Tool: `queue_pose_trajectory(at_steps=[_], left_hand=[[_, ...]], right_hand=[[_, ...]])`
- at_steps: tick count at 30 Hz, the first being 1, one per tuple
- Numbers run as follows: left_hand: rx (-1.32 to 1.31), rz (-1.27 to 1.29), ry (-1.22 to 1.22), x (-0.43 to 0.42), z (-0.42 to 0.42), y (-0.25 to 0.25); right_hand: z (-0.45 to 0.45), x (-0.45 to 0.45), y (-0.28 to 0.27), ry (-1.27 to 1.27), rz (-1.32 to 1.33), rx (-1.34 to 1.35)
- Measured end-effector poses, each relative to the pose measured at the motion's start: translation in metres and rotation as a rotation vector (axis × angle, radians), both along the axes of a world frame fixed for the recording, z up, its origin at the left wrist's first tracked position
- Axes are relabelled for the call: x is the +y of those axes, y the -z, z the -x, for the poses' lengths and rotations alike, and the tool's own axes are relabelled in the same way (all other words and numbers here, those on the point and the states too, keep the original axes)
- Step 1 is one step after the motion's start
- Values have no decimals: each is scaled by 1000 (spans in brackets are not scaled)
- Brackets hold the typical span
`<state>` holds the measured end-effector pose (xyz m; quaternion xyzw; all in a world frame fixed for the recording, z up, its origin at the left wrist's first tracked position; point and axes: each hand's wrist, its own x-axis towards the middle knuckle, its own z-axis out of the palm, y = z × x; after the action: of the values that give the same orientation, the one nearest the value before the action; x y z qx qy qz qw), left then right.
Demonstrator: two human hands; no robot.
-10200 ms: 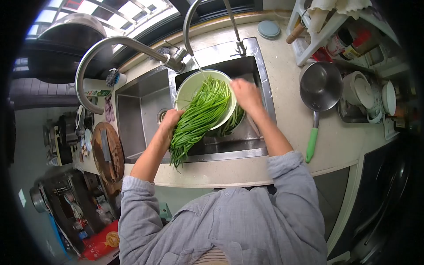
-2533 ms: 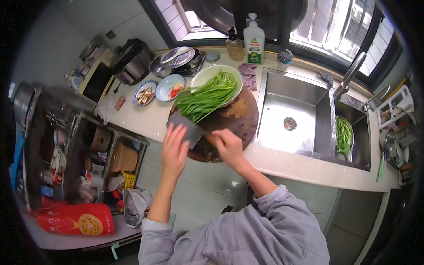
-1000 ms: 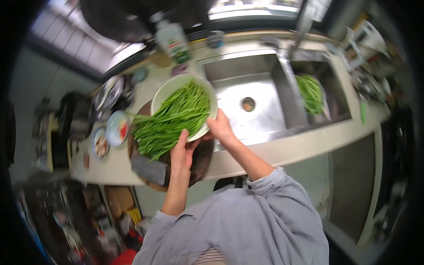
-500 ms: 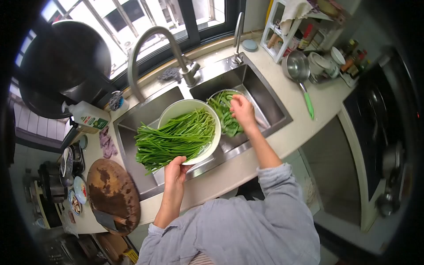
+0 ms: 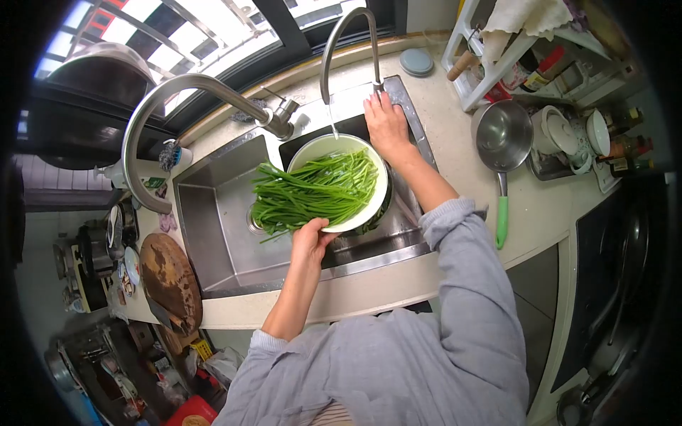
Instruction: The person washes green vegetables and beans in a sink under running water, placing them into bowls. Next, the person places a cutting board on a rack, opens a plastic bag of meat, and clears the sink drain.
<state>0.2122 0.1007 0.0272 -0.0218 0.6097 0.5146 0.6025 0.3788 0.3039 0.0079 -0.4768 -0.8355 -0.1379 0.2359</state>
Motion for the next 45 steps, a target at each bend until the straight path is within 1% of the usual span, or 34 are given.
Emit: queue_pose_trajectory(at_steps=[3, 6, 8, 9, 10, 11, 14, 15, 18, 19, 22, 23, 24, 26, 27, 29, 30, 32, 33, 34, 36, 37, 38, 40, 41, 44, 45], left_hand=[[-7, -8, -13, 8, -3, 32], [-46, -25, -8, 13, -3, 54], [-57, -10, -17, 11, -6, 61], [-76, 42, -15, 9, -3, 77], [-81, 36, -24, 7, -3, 79], [-86, 28, -32, 6, -4, 81], [-80, 40, -40, 6, -2, 84], [-86, 40, -45, 6, -2, 84], [-108, 23, -36, 4, -1, 85], [-106, 15, -25, 2, -2, 87], [-111, 25, -9, 0, -3, 90], [-113, 35, -6, 0, -2, 91], [-103, 29, -1, -1, -2, 93], [-86, 19, 4, -3, -2, 98], [-104, 4, 10, -1, -3, 90], [-137, 68, 70, 1, 7, 97], [-153, 100, 98, -1, 12, 100], [-95, 81, 98, -3, 11, 100], [-69, 59, 94, -3, 7, 99], [-43, 39, 92, -4, 3, 99], [-114, 71, 79, -1, 1, 104], [-150, 67, 84, 0, 3, 109], [-185, 66, 87, -1, 6, 114], [-115, 56, 99, -3, 9, 98], [-87, 65, 111, -1, 9, 93], [-74, 17, 111, -4, 7, 88], [-68, -9, 101, -6, 4, 82]], right_hand=[[-1, -4, -2, 9, 5, -52], [14, -27, -4, -347, 400, -92], [34, -74, 12, -481, 691, -22], [40, -89, 21, -459, 727, -62], [44, -99, 31, -433, 760, -99], [48, -104, 49, -426, 650, -49], [58, -115, 60, -393, 573, -62], [57, -119, 62, -412, 503, -21], [44, -122, 57, -478, 751, -123], [41, -122, 51, -469, 825, -211], [37, -115, 33, -460, 384, -297], [39, -107, 32, -472, 465, -390], [41, -100, 36, -453, 470, -430], [47, -91, 45, -418, 373, -379], [52, -90, 56, -404, 419, -310], [61, -93, 77, -380, 511, -177], [58, -96, 77, -456, 498, -163], [44, -95, 66, -600, 455, -135], [40, -91, 63, -643, 531, -217], [40, -89, 64, -563, 468, -207], [47, -86, 68, -400, 338, -181], [56, -92, 70, -283, 440, -243], [57, -100, 72, -266, 408, -284], [58, -120, 61, -228, 362, -358], [52, -117, 52, -297, 663, -382], [28, -107, 29, -428, 875, -186], [20, -108, 21, -424, 849, -29]])
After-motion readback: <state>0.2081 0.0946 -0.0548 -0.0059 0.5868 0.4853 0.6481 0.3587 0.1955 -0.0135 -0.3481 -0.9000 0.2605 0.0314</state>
